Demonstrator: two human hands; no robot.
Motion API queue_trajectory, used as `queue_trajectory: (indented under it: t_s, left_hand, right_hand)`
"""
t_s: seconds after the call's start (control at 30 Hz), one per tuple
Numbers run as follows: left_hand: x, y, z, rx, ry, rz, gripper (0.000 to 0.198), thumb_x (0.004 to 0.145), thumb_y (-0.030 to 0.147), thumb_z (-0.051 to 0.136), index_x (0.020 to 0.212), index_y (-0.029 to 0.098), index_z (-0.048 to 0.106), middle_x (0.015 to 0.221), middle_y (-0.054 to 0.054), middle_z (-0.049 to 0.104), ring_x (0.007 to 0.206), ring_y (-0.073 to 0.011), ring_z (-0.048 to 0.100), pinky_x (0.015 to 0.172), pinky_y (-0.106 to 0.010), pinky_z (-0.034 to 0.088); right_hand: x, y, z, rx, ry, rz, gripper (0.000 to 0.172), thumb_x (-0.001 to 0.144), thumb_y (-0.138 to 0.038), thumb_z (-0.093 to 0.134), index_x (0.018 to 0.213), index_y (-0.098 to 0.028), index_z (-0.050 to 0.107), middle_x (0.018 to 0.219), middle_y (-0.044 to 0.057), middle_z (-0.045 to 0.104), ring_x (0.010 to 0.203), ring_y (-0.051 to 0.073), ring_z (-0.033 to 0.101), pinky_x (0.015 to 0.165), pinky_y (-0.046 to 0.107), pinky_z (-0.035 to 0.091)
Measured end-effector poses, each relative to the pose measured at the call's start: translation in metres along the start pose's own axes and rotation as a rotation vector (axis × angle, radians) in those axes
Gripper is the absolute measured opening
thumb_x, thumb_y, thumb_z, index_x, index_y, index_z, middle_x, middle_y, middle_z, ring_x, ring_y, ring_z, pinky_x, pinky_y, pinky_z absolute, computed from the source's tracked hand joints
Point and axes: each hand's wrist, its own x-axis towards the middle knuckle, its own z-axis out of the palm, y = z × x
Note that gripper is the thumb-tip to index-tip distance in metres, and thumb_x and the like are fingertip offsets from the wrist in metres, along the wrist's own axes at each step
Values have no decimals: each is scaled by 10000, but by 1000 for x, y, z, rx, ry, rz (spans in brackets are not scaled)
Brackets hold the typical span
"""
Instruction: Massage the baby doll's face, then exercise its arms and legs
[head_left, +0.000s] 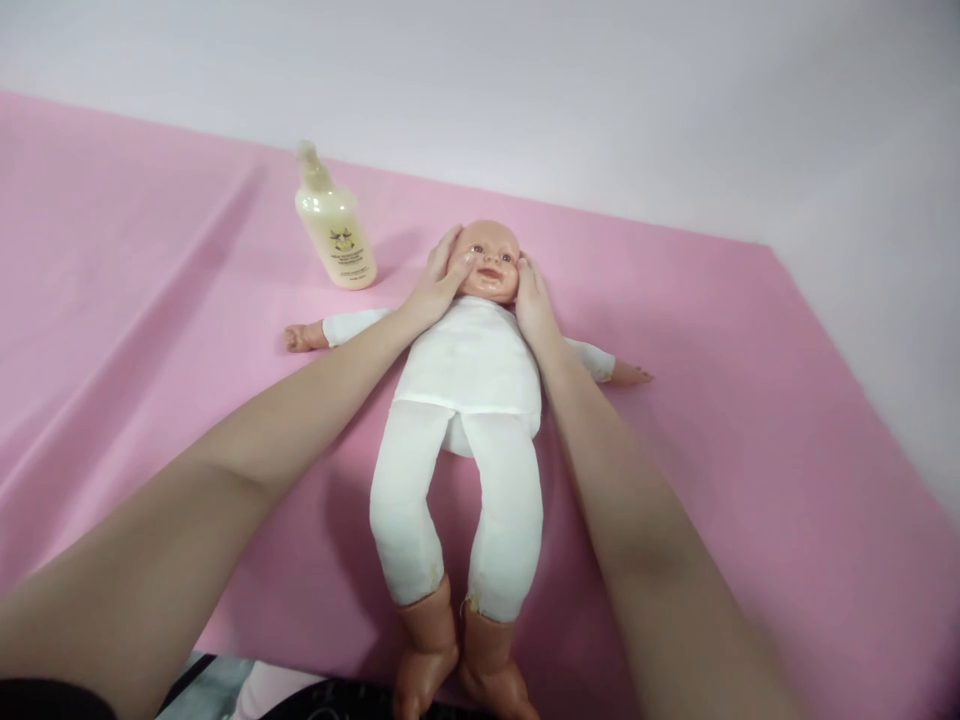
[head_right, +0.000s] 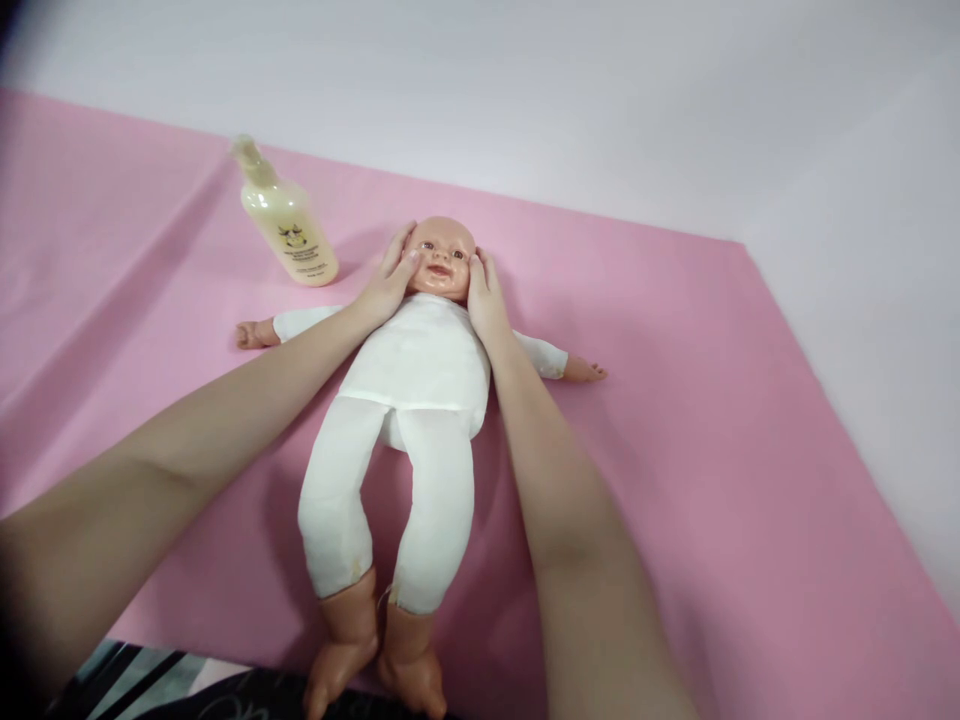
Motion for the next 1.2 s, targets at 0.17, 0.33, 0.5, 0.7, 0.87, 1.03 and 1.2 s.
queue_trajectory:
  t_s: [0.17,0.33,0.5,0.7,0.87,1.03,1.2]
  left_hand:
    - [-4,13,0,-20,-1,-6,998,1059,1014,677,1816,370,587,2039,-104,500,2003,-404,255,1653,-596,110]
    - [-6,19,1,-12,-6,-16,979,1088,997,649,1835,371,567,2042,-103,495,2010,-387,234,1653,-586,88]
    - [-8,22,1,-24,-17,-12,945,1103,961,673,1837,376,565,2050,-98,484,2012,-383,226,1655,-573,81]
    - [-15,41,1,-51,-50,8,894,1121,928,676,1824,385,572,2033,-95,514,2021,-370,192,1653,-580,40]
    - [-16,48,1,-45,-50,1,913,1115,940,672,1827,377,571,2026,-103,523,2016,-377,212,1654,-583,57]
    - [-13,37,1,-28,-42,2,935,1111,960,654,1838,379,562,2028,-105,520,2010,-378,237,1654,-581,79]
    - [-11,31,1,-17,-12,-4,962,1086,987,663,1822,374,581,2029,-110,520,2001,-397,263,1651,-594,110]
  right_hand:
    - [-3,-5,1,8,-1,11,733,1156,-840,613,1665,-327,732,1840,79,707,1867,303,513,1626,567,297]
    - [-6,-9,1,-16,1,17,767,1160,-817,607,1685,-266,704,1878,120,667,1860,305,516,1620,498,313]
    - [-7,-13,3,9,3,28,723,1160,-833,602,1664,-328,718,1827,78,718,1848,294,535,1621,548,310]
    - [-8,-18,5,20,16,41,708,1158,-853,613,1632,-347,753,1792,66,753,1844,300,542,1626,580,298]
    - [-10,-20,5,5,-3,18,766,1149,-892,599,1659,-340,743,1804,82,740,1859,303,521,1623,564,302]
    - [-10,-20,4,5,-3,18,789,1142,-887,619,1677,-317,730,1801,104,736,1877,320,494,1624,580,304]
    - [-7,-13,2,-14,-11,4,717,1193,-793,579,1670,-274,711,1848,115,700,1856,313,523,1623,539,319]
